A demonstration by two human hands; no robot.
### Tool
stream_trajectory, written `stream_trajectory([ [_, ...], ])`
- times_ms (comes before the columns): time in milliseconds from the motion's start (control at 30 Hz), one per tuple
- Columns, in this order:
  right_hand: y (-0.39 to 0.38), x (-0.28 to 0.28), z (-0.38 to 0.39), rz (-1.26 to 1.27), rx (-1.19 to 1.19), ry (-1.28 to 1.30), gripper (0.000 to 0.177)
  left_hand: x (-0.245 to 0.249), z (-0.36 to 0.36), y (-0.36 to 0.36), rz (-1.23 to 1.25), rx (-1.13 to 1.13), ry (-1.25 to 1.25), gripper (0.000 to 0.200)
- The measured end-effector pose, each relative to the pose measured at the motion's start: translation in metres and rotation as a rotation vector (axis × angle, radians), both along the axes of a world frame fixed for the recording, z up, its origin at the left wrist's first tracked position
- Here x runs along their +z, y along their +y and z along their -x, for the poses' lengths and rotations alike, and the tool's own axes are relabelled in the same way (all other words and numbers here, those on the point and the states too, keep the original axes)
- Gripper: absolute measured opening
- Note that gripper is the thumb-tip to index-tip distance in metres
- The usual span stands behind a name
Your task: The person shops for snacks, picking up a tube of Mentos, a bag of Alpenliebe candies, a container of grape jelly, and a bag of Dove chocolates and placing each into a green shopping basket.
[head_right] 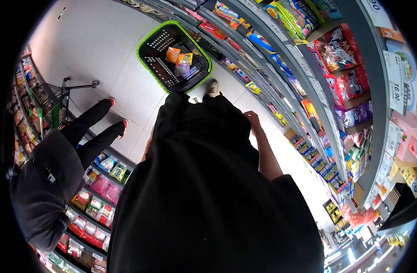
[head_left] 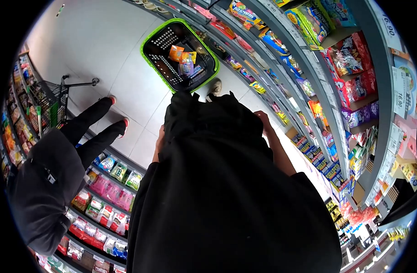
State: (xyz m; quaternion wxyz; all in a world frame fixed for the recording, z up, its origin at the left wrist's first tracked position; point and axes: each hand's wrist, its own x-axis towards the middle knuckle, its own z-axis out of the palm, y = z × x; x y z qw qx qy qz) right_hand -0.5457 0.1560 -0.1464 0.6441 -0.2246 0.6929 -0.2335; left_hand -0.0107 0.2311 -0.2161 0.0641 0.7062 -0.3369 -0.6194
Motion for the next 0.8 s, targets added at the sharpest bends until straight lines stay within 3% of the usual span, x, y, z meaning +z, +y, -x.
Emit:
stream_trajectory([
  [100,-0.001,0.006,-0.004,0.039,-0.013,-0.003,0.017,-0.011,-0.008,-0.010,0.010,0.004,0.036,0.029],
  [200,-0.012,0.028,-0.011,0.367,0.014,0.196,0.014,-0.019,-0.015,-0.019,0.025,0.026,0.069,0.029],
  [267,-0.045,0.062,-0.019,0.330,-0.062,0.436,0.006,-0.024,-0.018,-0.026,0.037,0.050,0.096,0.029],
  [333,-0.075,0.072,-0.003,0.627,-0.049,0.635,0.006,-0.025,-0.019,-0.030,0.050,0.071,0.109,0.029],
  [400,-0.113,0.086,0.016,0.776,-0.026,0.864,0.021,-0.029,-0.015,-0.031,0.075,0.072,0.066,0.029],
  [433,-0.139,0.135,-0.004,0.763,-0.003,0.935,0.028,-0.032,-0.014,-0.031,0.091,0.077,0.048,0.029],
  [500,-0.171,0.129,0.030,0.856,0.070,1.096,0.044,-0.039,-0.009,-0.030,0.119,0.087,0.015,0.029],
  [600,-0.213,0.096,0.108,0.399,0.360,1.404,0.055,-0.057,-0.003,-0.021,0.169,0.108,-0.021,0.028],
  [700,-0.225,0.066,0.145,0.585,0.392,1.708,0.052,-0.061,0.005,-0.011,0.192,0.129,-0.047,0.028],
  [800,-0.226,0.064,0.158,0.615,0.476,1.711,0.055,-0.036,0.023,0.004,0.136,0.123,-0.074,0.028],
])
